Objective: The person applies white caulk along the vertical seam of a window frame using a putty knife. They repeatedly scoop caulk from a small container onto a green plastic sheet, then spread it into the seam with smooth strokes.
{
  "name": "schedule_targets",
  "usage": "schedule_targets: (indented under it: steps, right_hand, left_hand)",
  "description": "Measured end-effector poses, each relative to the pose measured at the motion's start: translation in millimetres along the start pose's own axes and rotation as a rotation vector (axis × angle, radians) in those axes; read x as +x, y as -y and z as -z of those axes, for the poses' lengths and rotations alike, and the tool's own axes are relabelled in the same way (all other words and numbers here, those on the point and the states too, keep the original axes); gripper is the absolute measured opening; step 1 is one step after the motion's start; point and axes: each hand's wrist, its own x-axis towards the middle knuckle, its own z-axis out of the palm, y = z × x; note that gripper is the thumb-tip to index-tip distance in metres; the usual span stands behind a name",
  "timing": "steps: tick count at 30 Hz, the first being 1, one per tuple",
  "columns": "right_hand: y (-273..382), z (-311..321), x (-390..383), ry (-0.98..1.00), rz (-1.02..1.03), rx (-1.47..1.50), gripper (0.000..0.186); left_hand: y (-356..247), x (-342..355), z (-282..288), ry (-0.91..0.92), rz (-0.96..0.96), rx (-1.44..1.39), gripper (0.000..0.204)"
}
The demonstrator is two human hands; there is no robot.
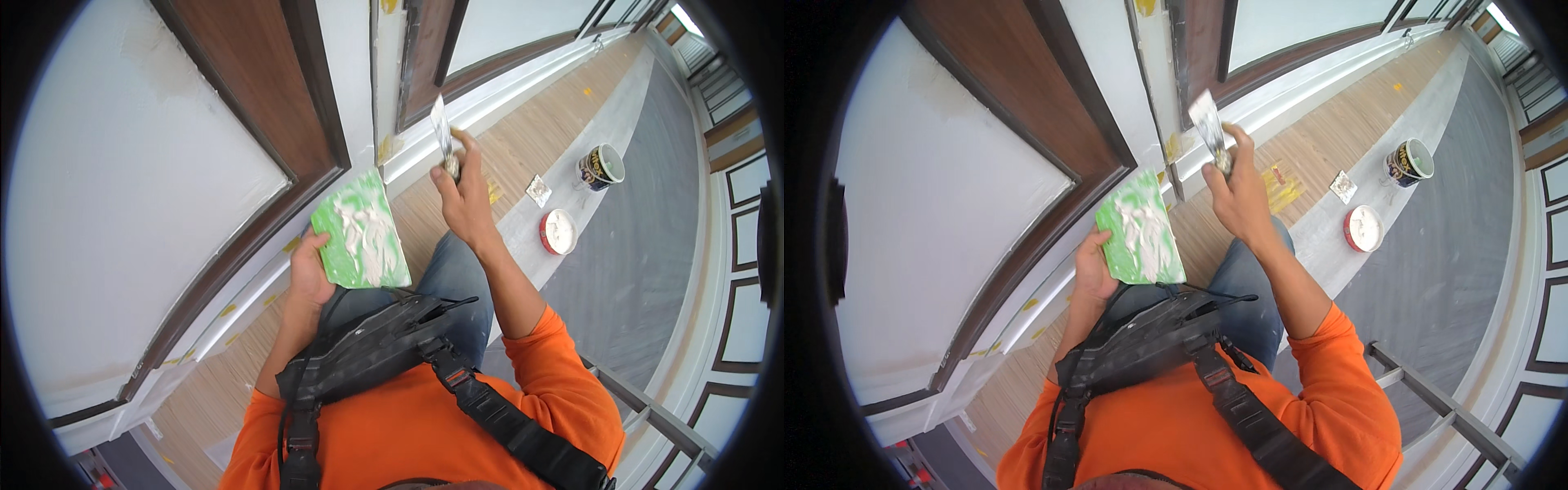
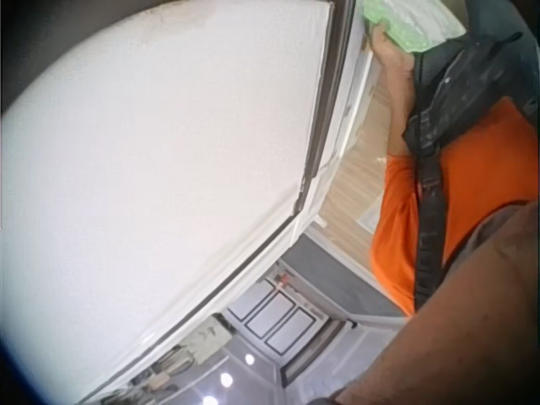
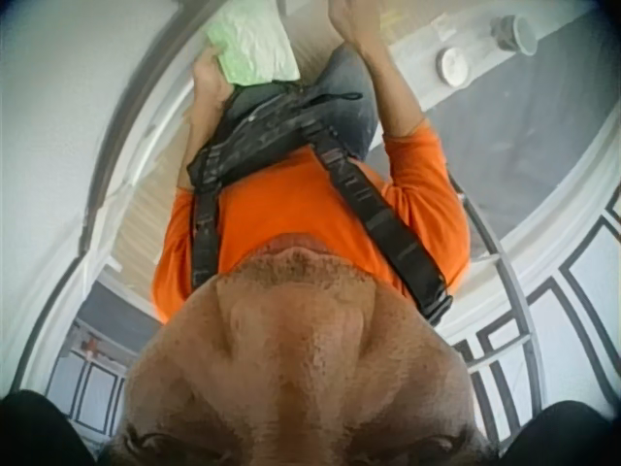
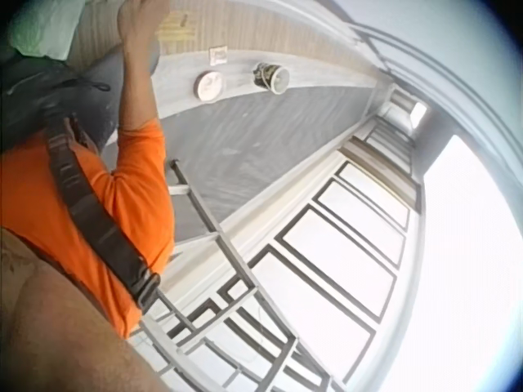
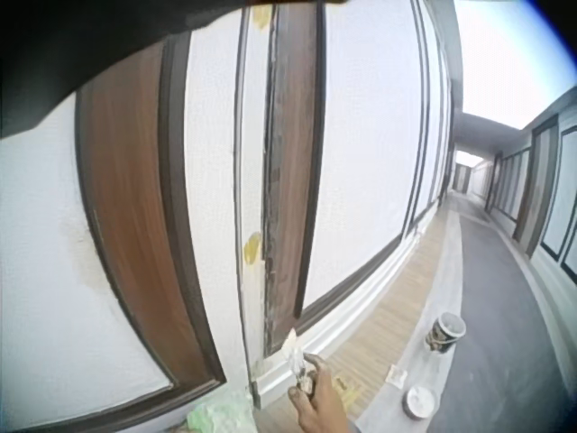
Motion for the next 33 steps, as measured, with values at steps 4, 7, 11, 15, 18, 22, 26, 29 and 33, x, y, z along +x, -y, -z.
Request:
schedule_targets:
  steps: [4, 7, 11, 15, 18, 22, 26, 29, 33]
  right_hand:
    - [30.4, -9.0, 39.3, -0.205, 0.39, -0.137, 0.06]
    - [50.2, -8.7, 53.0, -0.231, 0.434, -0.188, 0.06]
    - [53.9, -9.9, 63.5, -0.246, 0.486, -0.298, 0.058]
    - [60.5, -14.4, 67.8, -0.268, 0.463, -0.339, 0.054]
    - [63.9, -18.3, 70.6, -0.288, 0.44, -0.375, 0.053]
    - [64.0, -19.8, 67.3, -0.27, 0.444, -0.457, 0.054]
    - [35.4, -27.7, 55.7, -0.202, 0.378, -0.473, 0.057]
    - [11.7, -41.6, 43.4, -0.142, 0.318, -0.457, 0.058]
    - [-18.2, -52.4, 31.7, -0.091, 0.265, -0.449, 0.06]
  left_hand:
    - [6.2, -2.9, 0.7, 0.037, -0.035, -0.004, 0.052]
    - [6.8, -3.3, 3.9, 0.059, -0.038, -0.02, 0.052]
    - [9.7, -3.9, 8.1, 0.055, -0.07, -0.038, 0.051]
    - [9.8, -3.3, 10.6, 0.064, -0.061, -0.064, 0.051]
    - [10.8, -0.8, 17.7, 0.07, -0.061, -0.062, 0.052]
    - [8.5, -1.8, 13.3, 0.088, -0.058, -0.068, 0.051]
    - [9.1, -2.6, 12.4, 0.076, -0.06, -0.075, 0.051]
    - [9.2, -2.3, 15.0, 0.075, -0.055, -0.077, 0.052]
    - [10.9, -0.7, 16.7, 0.074, -0.056, -0.077, 0.052]
